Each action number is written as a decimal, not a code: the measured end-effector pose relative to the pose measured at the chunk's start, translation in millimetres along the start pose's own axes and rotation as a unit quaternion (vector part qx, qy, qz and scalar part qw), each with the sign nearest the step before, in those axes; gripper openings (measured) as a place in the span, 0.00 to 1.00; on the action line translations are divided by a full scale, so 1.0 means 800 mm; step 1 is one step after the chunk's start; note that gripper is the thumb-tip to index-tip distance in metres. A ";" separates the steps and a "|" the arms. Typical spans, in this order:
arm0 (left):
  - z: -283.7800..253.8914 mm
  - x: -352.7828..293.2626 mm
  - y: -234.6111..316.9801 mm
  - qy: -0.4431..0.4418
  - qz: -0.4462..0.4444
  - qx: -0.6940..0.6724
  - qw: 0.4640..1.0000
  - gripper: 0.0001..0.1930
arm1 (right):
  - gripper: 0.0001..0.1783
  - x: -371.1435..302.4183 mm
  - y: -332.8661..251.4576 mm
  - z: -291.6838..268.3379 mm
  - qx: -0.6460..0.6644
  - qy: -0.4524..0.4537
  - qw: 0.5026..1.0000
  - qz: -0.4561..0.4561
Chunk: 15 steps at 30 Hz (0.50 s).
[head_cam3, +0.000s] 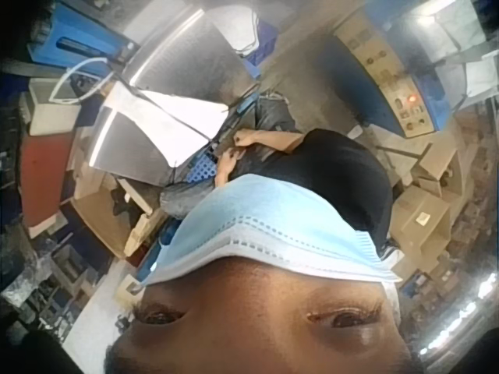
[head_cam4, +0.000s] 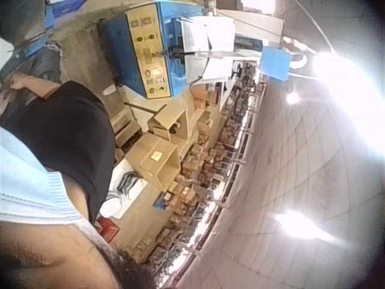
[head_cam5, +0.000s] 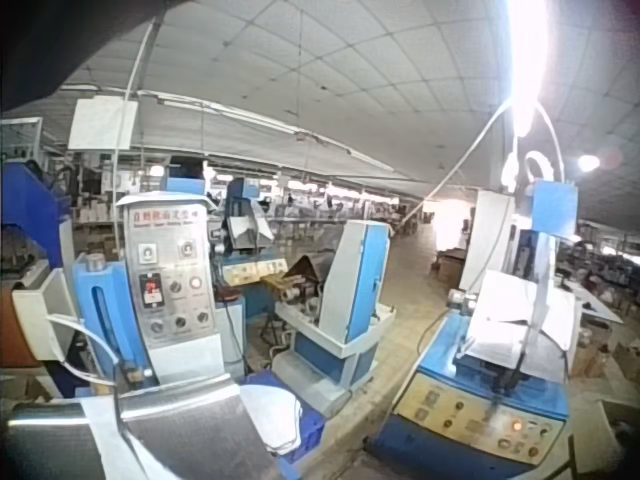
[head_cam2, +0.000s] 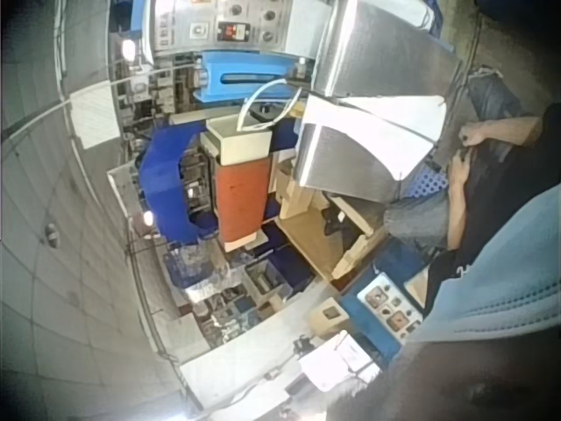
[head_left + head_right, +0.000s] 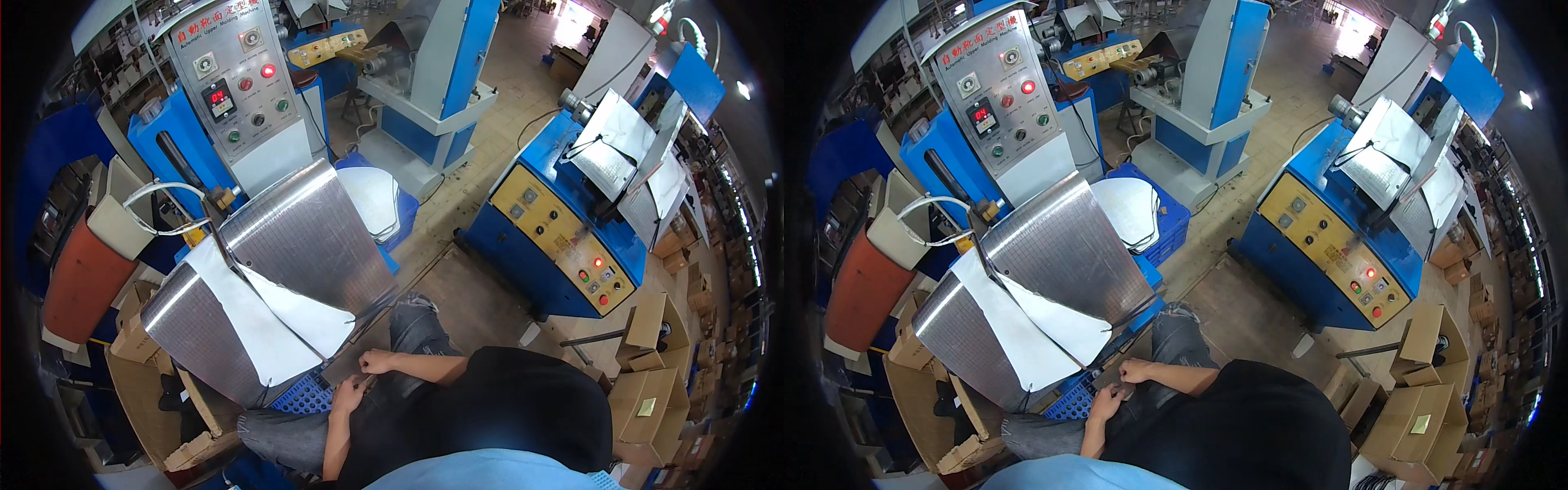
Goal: The person molds shoe components by placing fabric pieces and padding onto a molding machine form, pressing them down by hand, and removing the molded pieces.
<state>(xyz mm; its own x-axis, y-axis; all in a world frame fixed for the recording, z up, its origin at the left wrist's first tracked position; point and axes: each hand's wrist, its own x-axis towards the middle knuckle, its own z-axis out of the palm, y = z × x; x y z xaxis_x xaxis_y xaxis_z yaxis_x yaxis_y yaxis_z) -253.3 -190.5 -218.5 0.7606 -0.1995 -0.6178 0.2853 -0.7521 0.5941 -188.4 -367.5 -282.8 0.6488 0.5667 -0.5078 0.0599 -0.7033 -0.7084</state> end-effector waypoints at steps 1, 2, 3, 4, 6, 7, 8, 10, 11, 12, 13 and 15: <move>0.001 0.000 -0.004 0.002 -0.004 0.004 1.000 0.26 | 0.17 -0.001 -0.004 -0.001 0.002 0.001 1.000 0.000; 0.005 0.003 -0.012 0.003 -0.006 0.003 1.000 0.26 | 0.17 -0.001 -0.008 -0.001 0.001 0.000 1.000 -0.001; 0.008 0.007 -0.016 0.014 0.008 -0.002 1.000 0.25 | 0.17 -0.001 -0.007 -0.001 -0.001 -0.001 1.000 -0.003; 0.011 0.010 -0.020 0.025 0.023 -0.007 0.999 0.25 | 0.18 -0.001 -0.005 -0.002 -0.003 -0.002 1.000 -0.004; 0.015 0.013 -0.024 0.027 0.024 -0.003 0.999 0.25 | 0.17 -0.001 -0.003 -0.002 0.000 -0.001 1.000 -0.003; 0.015 0.014 -0.023 0.030 0.024 0.001 0.999 0.24 | 0.17 -0.001 -0.001 -0.002 0.003 0.000 1.000 -0.002; 0.015 0.014 -0.023 0.030 0.024 0.001 0.999 0.24 | 0.17 -0.001 -0.001 -0.002 0.003 0.000 1.000 -0.002; 0.014 0.014 -0.022 0.022 0.019 -0.003 1.000 0.25 | 0.18 -0.001 -0.002 -0.002 -0.004 0.003 1.000 -0.005; 0.014 0.013 -0.022 0.022 0.018 -0.004 1.000 0.25 | 0.18 -0.001 -0.003 -0.002 -0.004 0.002 1.000 -0.005; 0.014 0.013 -0.022 0.027 0.020 0.002 0.999 0.25 | 0.18 -0.001 -0.002 -0.001 0.000 0.002 1.000 -0.003; 0.014 0.012 -0.021 0.033 0.022 0.008 0.999 0.25 | 0.18 0.000 -0.001 -0.001 0.005 0.002 1.000 0.000; 0.015 0.013 -0.022 0.034 0.024 0.005 0.999 0.25 | 0.18 0.001 -0.001 0.000 0.002 0.002 1.000 -0.002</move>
<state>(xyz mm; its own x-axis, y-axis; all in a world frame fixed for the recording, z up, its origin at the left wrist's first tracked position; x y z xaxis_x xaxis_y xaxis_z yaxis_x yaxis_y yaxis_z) -257.3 -186.7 -241.4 0.8114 -0.1931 -0.5516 0.2409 -0.7494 0.6167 -187.7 -366.9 -282.6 0.6513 0.5678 -0.5034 0.0587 -0.6991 -0.7126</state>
